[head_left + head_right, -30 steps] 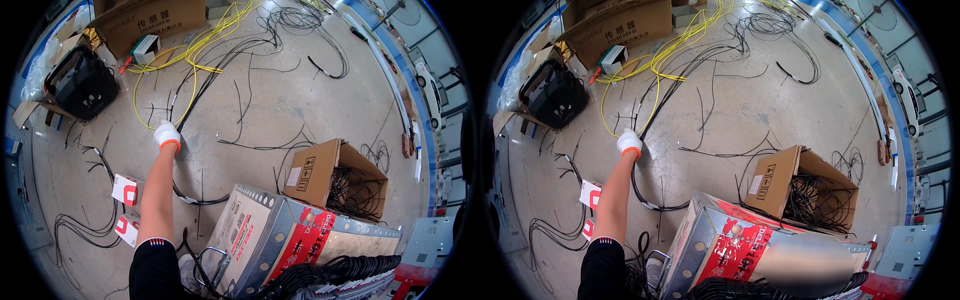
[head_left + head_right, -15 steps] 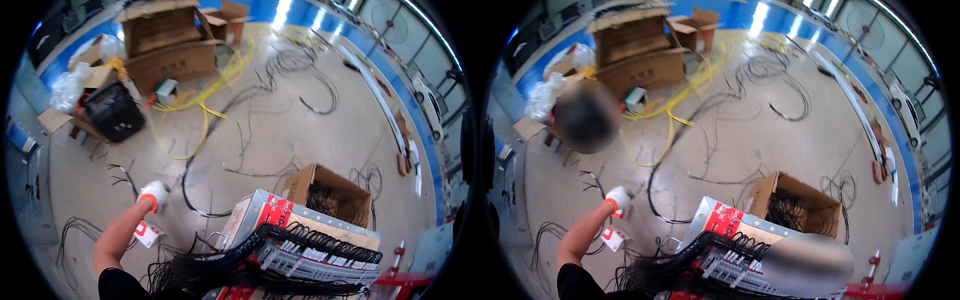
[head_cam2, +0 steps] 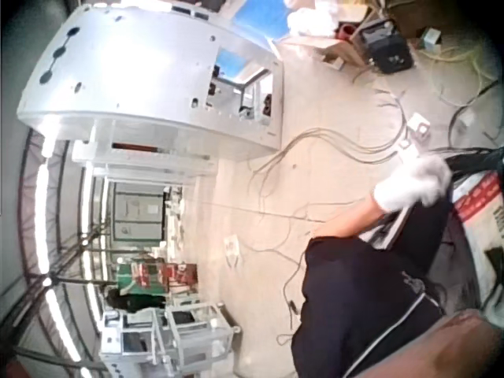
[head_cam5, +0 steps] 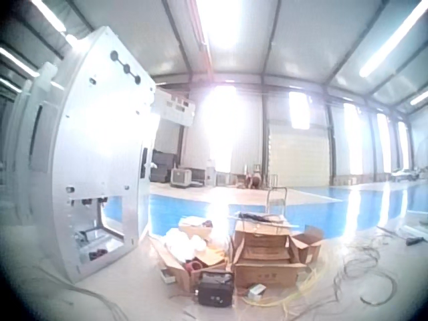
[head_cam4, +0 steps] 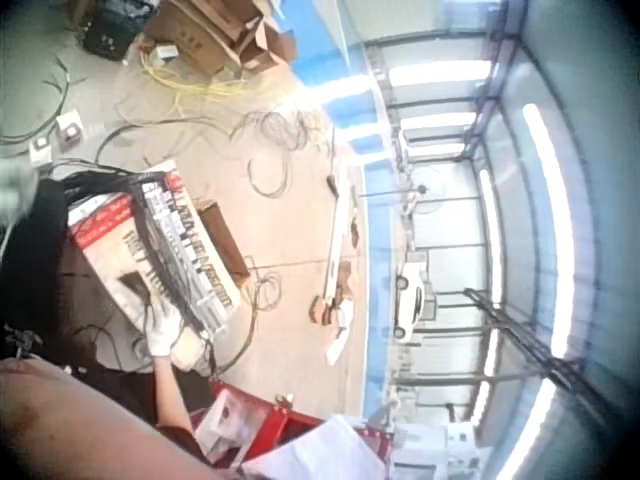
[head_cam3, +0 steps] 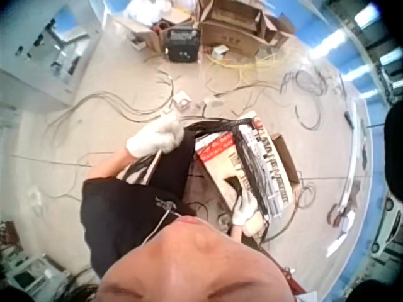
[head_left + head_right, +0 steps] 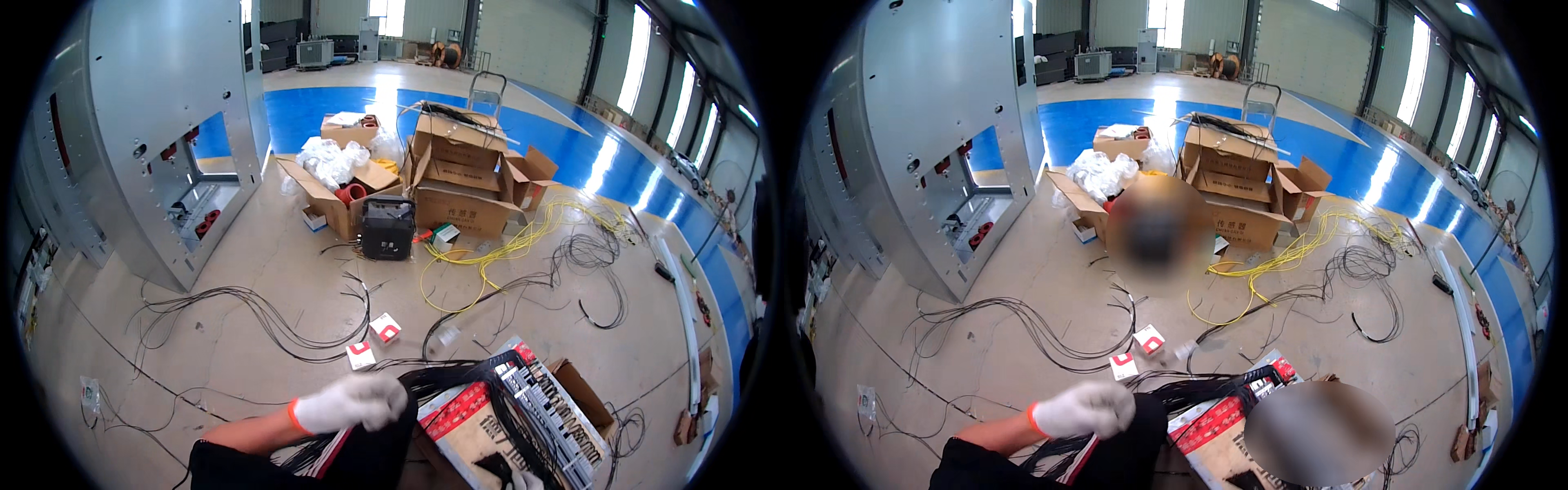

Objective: The person sits on the floor and organizes black electrical wires by gathering them from the floor, straightening them, and placing them on a cardboard box. The person also handles small white boxes and a red tool cart nearby.

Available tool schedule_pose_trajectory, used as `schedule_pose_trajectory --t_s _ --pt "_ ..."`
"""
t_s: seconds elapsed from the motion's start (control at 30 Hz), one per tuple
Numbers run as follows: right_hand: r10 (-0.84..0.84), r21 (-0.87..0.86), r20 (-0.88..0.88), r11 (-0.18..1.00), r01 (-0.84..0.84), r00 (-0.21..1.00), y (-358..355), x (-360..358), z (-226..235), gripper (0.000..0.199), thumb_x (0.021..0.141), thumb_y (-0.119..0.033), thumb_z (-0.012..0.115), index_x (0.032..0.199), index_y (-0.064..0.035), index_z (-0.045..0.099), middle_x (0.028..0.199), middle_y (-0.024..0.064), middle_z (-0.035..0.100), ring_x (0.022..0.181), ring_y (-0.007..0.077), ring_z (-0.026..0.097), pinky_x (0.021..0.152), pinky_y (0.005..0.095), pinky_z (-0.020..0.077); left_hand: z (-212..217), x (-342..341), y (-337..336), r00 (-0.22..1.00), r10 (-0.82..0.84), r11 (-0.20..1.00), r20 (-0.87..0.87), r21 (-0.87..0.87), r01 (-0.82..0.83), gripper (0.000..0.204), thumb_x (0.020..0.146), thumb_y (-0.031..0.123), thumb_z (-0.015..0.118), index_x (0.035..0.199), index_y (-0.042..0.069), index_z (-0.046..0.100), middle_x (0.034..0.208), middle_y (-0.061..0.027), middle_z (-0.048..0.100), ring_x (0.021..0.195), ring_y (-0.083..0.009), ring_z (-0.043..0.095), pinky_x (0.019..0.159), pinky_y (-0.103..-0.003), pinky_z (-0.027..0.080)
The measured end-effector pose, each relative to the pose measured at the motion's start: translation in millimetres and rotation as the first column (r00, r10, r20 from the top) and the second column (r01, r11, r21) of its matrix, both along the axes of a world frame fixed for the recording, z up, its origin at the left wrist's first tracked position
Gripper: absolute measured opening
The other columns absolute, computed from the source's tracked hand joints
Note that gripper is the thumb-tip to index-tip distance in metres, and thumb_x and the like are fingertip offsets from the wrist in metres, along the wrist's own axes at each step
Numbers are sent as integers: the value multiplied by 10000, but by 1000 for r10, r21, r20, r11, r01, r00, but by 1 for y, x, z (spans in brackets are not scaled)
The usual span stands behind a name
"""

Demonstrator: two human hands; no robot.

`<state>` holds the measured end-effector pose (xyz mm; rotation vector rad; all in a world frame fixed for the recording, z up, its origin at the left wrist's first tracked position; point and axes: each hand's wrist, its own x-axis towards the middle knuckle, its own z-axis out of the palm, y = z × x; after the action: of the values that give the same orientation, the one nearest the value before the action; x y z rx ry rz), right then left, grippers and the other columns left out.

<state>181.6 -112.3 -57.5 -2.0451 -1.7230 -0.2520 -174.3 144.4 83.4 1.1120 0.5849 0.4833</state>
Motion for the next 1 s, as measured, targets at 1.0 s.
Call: schedule_pose_trajectory --t_s 1.0 --pt "518 509 -784 852 125 -343 145 -81 144 189 978 -139 543 1119 -18 578 1018 104 655 865 178 615 761 307 510 -31 -35 -136 875 228 458 -427 840 290 303 851 118 662 1146 52 646 1048 -112 660 904 -214 635 828 -356 505"
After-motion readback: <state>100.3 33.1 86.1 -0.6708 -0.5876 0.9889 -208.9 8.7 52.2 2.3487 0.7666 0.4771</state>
